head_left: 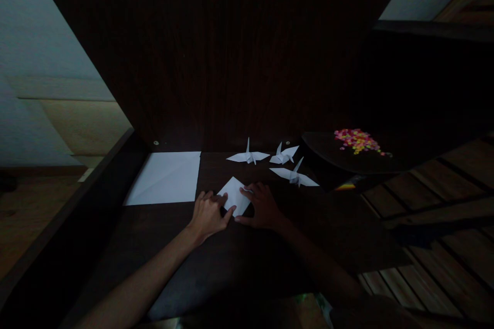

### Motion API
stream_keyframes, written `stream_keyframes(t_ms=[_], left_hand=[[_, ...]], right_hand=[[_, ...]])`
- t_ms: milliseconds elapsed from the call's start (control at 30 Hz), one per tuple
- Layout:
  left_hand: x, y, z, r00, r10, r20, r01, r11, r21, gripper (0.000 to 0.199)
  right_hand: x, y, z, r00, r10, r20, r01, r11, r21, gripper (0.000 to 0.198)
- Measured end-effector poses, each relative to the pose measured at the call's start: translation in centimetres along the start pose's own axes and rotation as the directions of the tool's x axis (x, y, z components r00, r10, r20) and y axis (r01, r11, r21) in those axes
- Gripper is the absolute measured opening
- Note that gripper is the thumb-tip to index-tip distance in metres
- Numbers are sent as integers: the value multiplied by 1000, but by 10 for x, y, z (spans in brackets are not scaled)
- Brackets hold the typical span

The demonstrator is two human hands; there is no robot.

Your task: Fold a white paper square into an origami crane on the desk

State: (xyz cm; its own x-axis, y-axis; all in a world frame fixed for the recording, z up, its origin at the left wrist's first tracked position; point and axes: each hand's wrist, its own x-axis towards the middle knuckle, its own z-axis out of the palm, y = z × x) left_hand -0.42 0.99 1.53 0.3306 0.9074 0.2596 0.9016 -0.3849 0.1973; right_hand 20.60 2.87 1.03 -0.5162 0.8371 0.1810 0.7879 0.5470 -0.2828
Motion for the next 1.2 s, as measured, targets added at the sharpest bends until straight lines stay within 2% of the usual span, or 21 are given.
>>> stream_keyframes(t_ms=[100,167,233,300,367,633,1200], left_hand=[[-2,-1,-2,999,-6,43,7,1000,-12,54],[-2,-1,-3,998,-2,56,4,1000,-25,57],[-2,-1,-4,998,5,62,-3,1000,-29,58],[-2,0,-5,997,9,78,-7,1000,-27,56],[-1,0,-5,995,4,95,-2,1000,-25,51],[0,-1,-3,998,-1,56,2,1000,-18,51],[3,1,-3,997,-5,82,3,1000,26,57]], right_hand=[[0,1,-4,999,-34,29,34,999,0,100],[0,3,-6,996,-67,50,68,998,-5,98],[1,4,-6,995,-78,66,79,997,-15,86],[1,4,-5,996,-58,71,60,998,-33,68],[3,4,-2,998,-26,62,29,998,-54,59],[3,4,1,999,-18,33,19,999,-29,74],[1,5,-3,997,-22,69,21,1000,22,91]])
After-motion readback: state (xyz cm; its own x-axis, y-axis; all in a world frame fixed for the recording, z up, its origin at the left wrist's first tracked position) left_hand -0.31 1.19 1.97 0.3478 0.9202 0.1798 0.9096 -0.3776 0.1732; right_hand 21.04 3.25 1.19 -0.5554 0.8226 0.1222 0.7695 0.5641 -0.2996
